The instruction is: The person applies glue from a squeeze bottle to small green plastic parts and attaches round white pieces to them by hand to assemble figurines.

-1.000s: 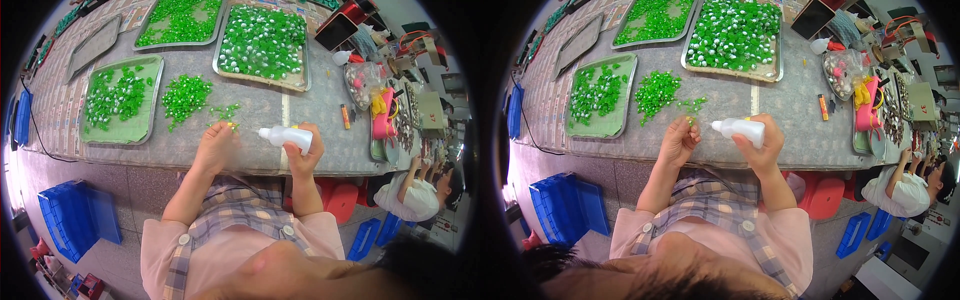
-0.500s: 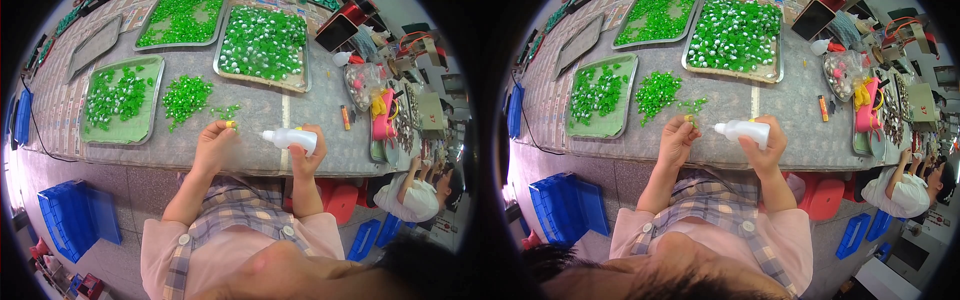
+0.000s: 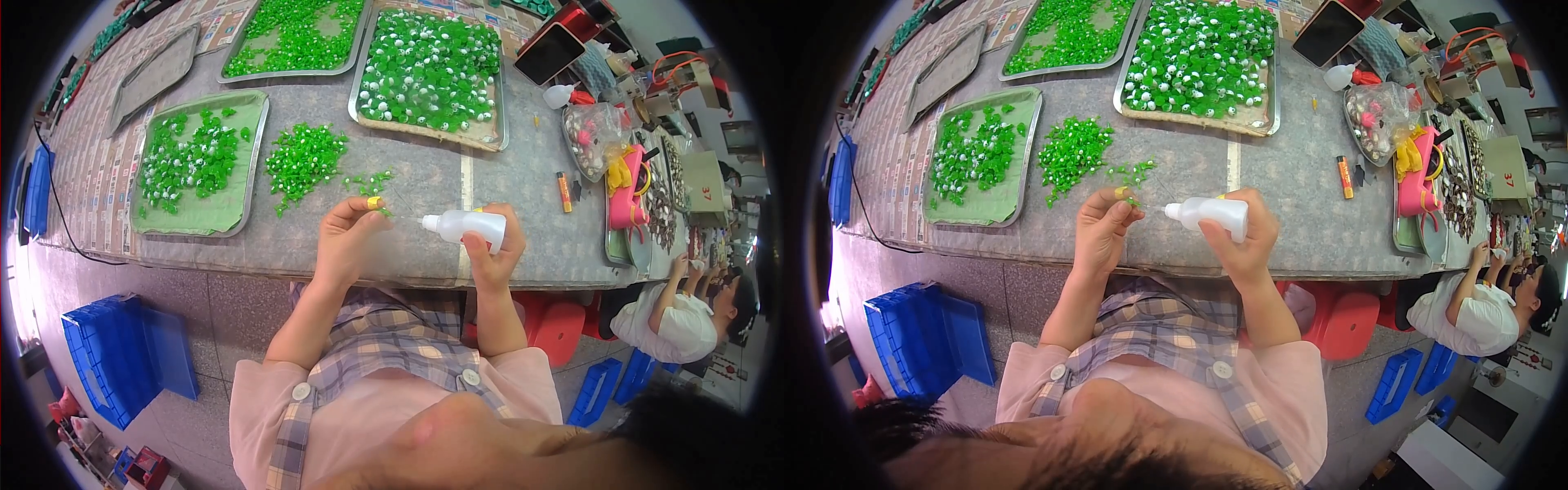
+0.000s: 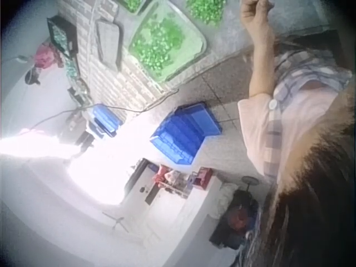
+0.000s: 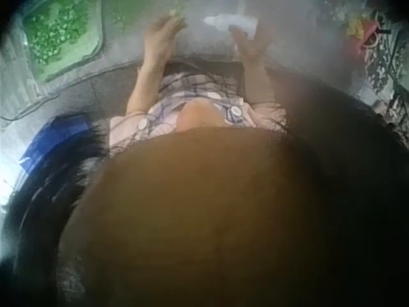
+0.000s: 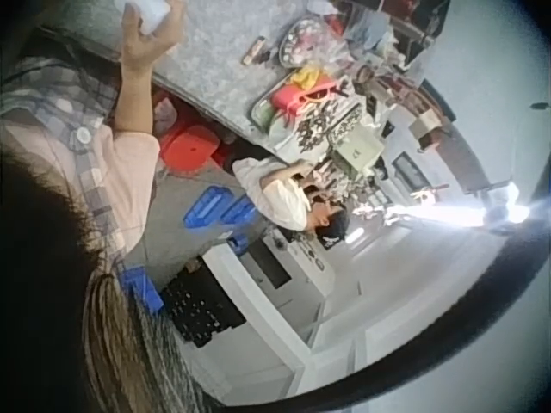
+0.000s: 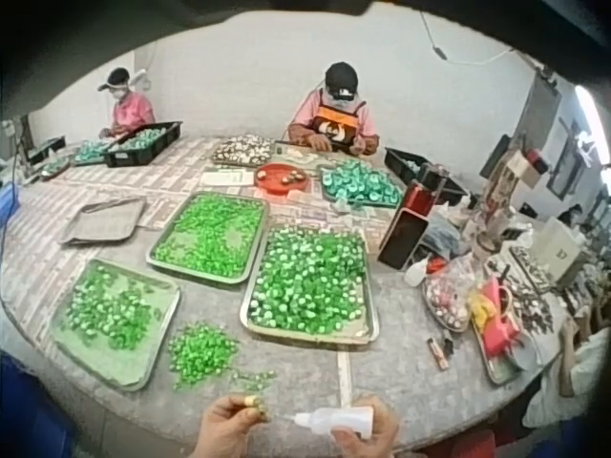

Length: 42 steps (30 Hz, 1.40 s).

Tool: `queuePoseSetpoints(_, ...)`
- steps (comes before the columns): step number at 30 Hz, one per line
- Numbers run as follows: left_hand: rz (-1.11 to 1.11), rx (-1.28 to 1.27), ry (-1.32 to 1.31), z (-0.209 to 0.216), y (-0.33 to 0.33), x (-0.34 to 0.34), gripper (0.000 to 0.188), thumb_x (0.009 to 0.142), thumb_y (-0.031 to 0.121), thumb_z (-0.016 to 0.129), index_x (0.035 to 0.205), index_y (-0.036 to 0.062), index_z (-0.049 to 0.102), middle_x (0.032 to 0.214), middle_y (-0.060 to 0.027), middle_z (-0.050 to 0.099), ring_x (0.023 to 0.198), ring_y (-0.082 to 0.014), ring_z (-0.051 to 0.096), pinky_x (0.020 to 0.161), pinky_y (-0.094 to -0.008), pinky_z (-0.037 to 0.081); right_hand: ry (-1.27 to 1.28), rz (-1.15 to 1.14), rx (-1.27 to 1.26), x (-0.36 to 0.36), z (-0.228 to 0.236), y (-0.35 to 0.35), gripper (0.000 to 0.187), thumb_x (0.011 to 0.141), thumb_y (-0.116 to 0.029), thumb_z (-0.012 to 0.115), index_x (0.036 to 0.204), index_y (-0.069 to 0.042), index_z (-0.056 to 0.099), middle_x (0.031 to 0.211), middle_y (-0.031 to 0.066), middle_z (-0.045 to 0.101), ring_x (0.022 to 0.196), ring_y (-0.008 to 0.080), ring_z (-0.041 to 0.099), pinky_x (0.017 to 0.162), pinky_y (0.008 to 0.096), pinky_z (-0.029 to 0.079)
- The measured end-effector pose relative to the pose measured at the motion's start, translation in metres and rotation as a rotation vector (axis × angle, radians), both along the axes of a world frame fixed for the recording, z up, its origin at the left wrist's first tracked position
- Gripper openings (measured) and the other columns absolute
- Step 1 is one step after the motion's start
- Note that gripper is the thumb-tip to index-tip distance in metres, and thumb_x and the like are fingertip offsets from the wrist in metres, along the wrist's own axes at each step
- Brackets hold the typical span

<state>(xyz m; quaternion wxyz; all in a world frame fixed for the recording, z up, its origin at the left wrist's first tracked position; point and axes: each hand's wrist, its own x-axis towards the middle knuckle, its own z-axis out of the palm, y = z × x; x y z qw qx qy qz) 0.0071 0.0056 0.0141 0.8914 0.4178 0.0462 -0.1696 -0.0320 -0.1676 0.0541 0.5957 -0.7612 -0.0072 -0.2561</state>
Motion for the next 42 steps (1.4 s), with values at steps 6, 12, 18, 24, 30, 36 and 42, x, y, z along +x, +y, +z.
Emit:
queuePoseSetpoints(6,0.022,-0.024,0.02,-0.001,-0.004,0.001,0.011,0.07,0.0,0.053,0.082,0.002,0.054,0.073,-0.0034,0.055,0.065,-0.0101,0.053,0.06,-0.0211,0.043,0.028,-0.064,0.17,-0.003,-0.004,-0.019,0.025,0.063,-0.015,0.064,0.076,-0.004,0.046,0.068,0.0021,0.05,0.059,0.0067,0.046,0.051,0.0181,0.036)
queuePoseSetpoints(12,0.045,-0.088,0.011,-0.006,0.001,0.003,0.011,0.071,0.002,0.054,0.082,0.002,0.054,0.075,-0.0035,0.055,0.064,-0.0103,0.053,0.062,-0.0245,0.045,0.048,-0.217,0.335,0.031,-0.006,-0.075,0.026,0.07,-0.014,0.058,0.091,-0.003,0.047,0.078,0.0028,0.051,0.071,0.0082,0.048,0.059,0.0191,0.039)
queuePoseSetpoints(18,0.03,-0.069,0.017,-0.006,-0.003,0.003,0.01,0.072,0.003,0.054,0.082,0.0027,0.053,0.073,-0.0033,0.055,0.064,-0.0108,0.053,0.062,-0.0252,0.046,0.263,0.017,1.086,0.022,-0.052,-0.127,0.033,0.073,-0.024,0.055,0.098,-0.004,0.046,0.076,0.0033,0.052,0.065,0.0106,0.052,0.045,0.0151,0.037)
queuePoseSetpoints(24,-0.014,-0.066,0.024,-0.006,-0.008,0.003,0.009,0.072,0.004,0.053,0.081,0.0033,0.053,0.073,-0.0033,0.055,0.063,-0.0107,0.053,0.061,-0.0248,0.046,0.294,-0.219,1.234,0.036,-0.032,-0.096,0.032,0.069,-0.025,0.059,0.093,-0.008,0.047,0.073,0.0032,0.051,0.048,0.0065,0.039,0.039,0.0149,0.029)
queuePoseSetpoints(30,0.03,-0.064,0.038,-0.005,-0.005,0.004,0.008,0.073,0.004,0.053,0.081,0.0035,0.053,0.073,-0.0036,0.055,0.063,-0.0112,0.053,0.061,-0.0245,0.046,0.266,0.229,1.394,0.029,-0.065,-0.137,0.04,0.064,-0.026,0.064,0.095,-0.006,0.047,0.078,0.0048,0.053,0.059,0.0116,0.049,0.048,0.0202,0.039)
queuePoseSetpoints(36,0.041,-0.064,0.043,-0.004,-0.003,0.005,0.007,0.073,0.004,0.052,0.081,0.0035,0.052,0.072,-0.0034,0.055,0.062,-0.0108,0.053,0.061,-0.0245,0.046,0.299,-0.154,0.551,0.041,-0.038,-0.14,0.029,0.068,-0.017,0.061,0.091,-0.004,0.049,0.076,0.0045,0.054,0.061,0.0082,0.047,0.052,0.0196,0.037)
queuePoseSetpoints(42,0.038,-0.08,0.041,-0.003,-0.001,0.005,0.008,0.073,0.004,0.053,0.081,0.0036,0.053,0.071,-0.0031,0.054,0.062,-0.0106,0.052,0.06,-0.0245,0.046,0.305,-0.365,0.046,0.048,-0.068,-0.161,0.028,0.065,-0.011,0.062,0.087,0.0,0.048,0.076,0.0057,0.053,0.068,0.0102,0.049,0.061,0.0226,0.038)
